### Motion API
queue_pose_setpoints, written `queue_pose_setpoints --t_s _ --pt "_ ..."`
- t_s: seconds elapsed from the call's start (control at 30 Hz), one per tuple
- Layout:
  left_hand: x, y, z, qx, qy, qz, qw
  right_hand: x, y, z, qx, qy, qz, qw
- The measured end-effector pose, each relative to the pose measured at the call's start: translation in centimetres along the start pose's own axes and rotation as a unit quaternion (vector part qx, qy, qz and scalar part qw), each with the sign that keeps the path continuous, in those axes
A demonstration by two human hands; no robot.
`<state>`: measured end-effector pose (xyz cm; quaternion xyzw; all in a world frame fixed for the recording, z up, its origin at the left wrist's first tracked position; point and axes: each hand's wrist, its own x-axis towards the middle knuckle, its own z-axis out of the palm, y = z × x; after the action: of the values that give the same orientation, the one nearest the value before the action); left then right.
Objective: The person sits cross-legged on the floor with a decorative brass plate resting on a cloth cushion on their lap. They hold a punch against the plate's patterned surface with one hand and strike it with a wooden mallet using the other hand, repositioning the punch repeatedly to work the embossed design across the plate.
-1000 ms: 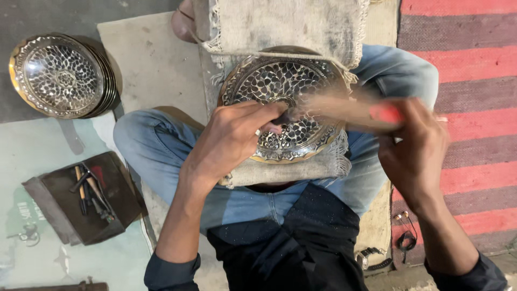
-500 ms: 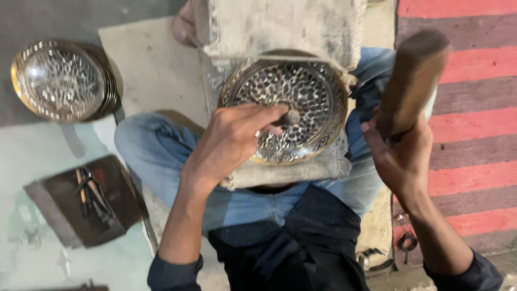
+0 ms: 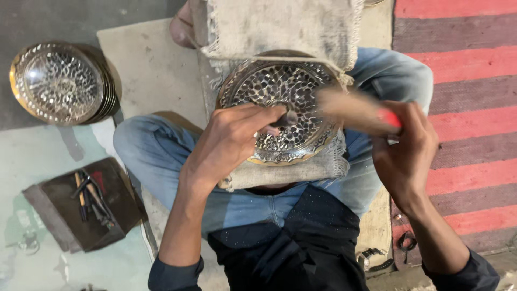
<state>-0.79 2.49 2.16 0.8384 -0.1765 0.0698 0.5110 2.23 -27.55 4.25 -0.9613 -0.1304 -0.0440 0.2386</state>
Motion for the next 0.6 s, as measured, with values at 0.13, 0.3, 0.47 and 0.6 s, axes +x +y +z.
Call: queue_pose_setpoints --t_s 0.13,0.3,0.47,0.6 --pt "0.0 0.01 -0.08 -0.004 0.003 0.002 1.0 0.13 -0.09 -0.01 0.042 -0.011 0.001 0.999" --pt "-0.02 0.06 -0.13 -0.008 -0.001 0.005 1.0 0.0 0.16 -0.07 0.141 -0.027 0.049 0.988" --pt "-0.07 0.1 -0.14 0.0 -0.005 -0.002 1.0 0.06 0.36 -0.1 0.11 -0.048 0.139 0.983" --pt "0.12 0.03 -0.2 0.003 -0.004 -0.009 1.0 -0.04 0.02 -0.27 0.045 0.007 -0.026 0.999"
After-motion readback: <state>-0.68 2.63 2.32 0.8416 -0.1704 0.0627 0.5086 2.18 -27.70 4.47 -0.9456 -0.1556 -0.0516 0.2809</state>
